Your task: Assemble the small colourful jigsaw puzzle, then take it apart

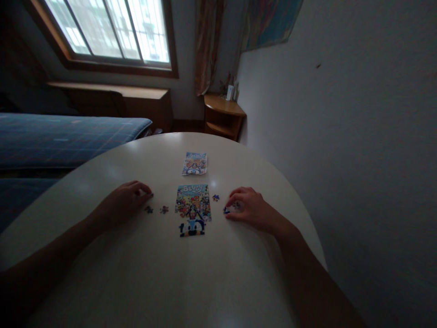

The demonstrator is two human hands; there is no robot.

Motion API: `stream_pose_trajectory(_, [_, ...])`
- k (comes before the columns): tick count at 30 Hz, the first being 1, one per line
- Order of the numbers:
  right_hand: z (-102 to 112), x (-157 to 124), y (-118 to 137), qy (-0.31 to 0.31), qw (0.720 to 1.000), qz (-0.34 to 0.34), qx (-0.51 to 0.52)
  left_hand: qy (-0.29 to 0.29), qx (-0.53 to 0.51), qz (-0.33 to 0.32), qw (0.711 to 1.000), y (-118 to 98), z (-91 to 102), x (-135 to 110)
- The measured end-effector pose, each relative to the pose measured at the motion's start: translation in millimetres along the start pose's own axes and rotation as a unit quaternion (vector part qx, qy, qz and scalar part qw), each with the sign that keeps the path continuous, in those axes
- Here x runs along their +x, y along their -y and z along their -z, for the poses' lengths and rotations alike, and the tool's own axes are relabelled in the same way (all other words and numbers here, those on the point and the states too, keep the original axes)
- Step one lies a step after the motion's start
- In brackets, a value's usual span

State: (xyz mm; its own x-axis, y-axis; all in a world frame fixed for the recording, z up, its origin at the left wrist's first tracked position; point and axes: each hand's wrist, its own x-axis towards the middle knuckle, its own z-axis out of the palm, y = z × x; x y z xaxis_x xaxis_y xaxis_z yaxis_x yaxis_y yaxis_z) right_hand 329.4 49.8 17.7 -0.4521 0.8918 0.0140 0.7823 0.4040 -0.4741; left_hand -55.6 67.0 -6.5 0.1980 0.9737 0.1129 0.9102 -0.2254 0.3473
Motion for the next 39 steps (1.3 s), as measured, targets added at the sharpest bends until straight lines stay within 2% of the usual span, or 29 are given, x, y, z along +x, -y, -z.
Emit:
stream_pose_trajectory(5, [1,0,1,-0.004,1.0,0.002,0.004,-0.001,-0.01,0.028,1.0,-3,2.1,0])
stream_pose_trajectory(15, [4,-1,0,-0.002,0.999,0.013,0.034,-0.001,-0.022,-0.003,1.0,-2,-0.3,-2])
stream_pose_trajectory(20, [6,-1,-7,0.013,0.999,0.018,0.035,-0.007,-0.025,0.0,1.0,-2,-1.1,-2])
stream_pose_trajectory(25, [3,1,-11,-0.002,0.999,0.03,0.031,-0.003,-0.027,0.0,1.0,-3,0.0,-1])
stream_pose_trajectory(39, [1,-2,-5,-0.002,1.0,0.015,0.021,0.0,-0.022,0.018,1.0,-6,3.5,-2])
